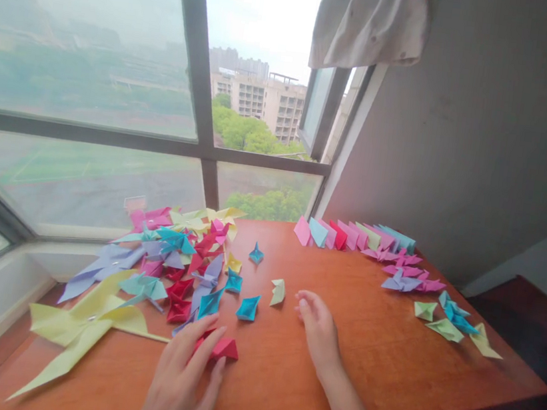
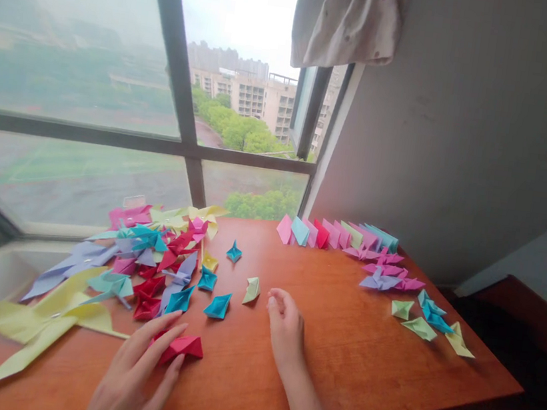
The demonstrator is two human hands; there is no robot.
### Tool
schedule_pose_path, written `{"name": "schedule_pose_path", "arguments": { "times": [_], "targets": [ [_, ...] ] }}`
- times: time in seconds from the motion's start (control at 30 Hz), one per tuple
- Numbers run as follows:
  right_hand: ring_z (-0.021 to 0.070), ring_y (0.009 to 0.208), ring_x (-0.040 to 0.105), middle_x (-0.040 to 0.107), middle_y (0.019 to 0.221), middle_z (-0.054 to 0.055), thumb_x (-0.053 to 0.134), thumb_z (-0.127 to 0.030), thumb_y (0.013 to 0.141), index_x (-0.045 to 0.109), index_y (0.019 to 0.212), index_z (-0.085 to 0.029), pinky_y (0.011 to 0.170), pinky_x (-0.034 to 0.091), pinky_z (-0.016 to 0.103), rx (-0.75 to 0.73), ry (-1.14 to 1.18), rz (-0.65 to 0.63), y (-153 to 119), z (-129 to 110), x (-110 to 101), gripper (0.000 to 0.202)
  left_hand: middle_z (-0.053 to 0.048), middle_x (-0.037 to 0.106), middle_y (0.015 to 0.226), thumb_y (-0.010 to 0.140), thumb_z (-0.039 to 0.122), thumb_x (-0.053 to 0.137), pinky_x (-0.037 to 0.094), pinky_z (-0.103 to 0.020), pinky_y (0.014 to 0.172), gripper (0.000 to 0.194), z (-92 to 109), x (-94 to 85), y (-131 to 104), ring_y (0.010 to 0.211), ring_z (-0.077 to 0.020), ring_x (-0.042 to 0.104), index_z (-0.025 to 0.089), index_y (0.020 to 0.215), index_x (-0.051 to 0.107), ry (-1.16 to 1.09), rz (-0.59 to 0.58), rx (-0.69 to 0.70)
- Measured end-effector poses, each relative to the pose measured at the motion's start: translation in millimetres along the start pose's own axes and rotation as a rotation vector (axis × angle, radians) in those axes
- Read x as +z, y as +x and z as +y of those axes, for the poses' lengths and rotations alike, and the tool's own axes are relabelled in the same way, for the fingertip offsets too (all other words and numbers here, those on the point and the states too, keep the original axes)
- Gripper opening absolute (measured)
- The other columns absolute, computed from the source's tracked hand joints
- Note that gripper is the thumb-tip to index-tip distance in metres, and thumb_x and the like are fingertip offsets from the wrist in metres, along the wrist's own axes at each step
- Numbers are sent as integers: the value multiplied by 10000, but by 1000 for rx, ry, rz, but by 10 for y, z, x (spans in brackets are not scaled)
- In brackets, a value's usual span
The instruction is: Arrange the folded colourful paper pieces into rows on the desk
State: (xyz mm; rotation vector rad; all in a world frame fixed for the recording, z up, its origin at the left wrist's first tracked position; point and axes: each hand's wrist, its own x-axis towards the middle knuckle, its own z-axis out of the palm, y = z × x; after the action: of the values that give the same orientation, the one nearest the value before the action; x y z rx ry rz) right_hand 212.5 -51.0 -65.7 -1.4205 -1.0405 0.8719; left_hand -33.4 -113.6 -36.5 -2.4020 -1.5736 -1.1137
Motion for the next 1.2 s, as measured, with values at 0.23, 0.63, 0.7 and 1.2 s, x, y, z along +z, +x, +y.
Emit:
{"name": "schedule_pose_path", "arguments": {
  "times": [0.23,0.63,0.7,1.2],
  "targets": [
    [213,720,672,727,792,36,562,-233,793,707,989,-249,734,514,320,-155,-447,-114,189,-92,236,245,-92,609,1287,865,169,565,546,-370,934,391,195,69,-28,1166,-248,589,259,1245,573,-45,-6,89],
    [186,923,681,731,1000,53,464,-75,786,720,977,-208,866,522,310,-291,-343,-341,536,-106,612,346,-131,657,1246,819,151,540,589,-388,873,414,356,360,34,1078,-267,660,222,1220,611,-102,-286,211],
    [189,923,681,730,1007,63,470,-78,790,708,1019,-200,868,521,319,-263,-356,-301,560,-64,530,353,-131,659,1235,823,145,542,590,-410,872,383,417,386,105,1071,-273,660,220,1190,625,-127,-313,204],
    [168,912,676,725,1040,31,584,-69,721,675,1030,-207,814,527,264,-202,-308,-351,1116,-213,1242,350,-105,650,1207,862,93,481,565,-408,927,318,540,483,217,1110,-251,626,228,1104,638,-265,-370,112]
  ]
}}
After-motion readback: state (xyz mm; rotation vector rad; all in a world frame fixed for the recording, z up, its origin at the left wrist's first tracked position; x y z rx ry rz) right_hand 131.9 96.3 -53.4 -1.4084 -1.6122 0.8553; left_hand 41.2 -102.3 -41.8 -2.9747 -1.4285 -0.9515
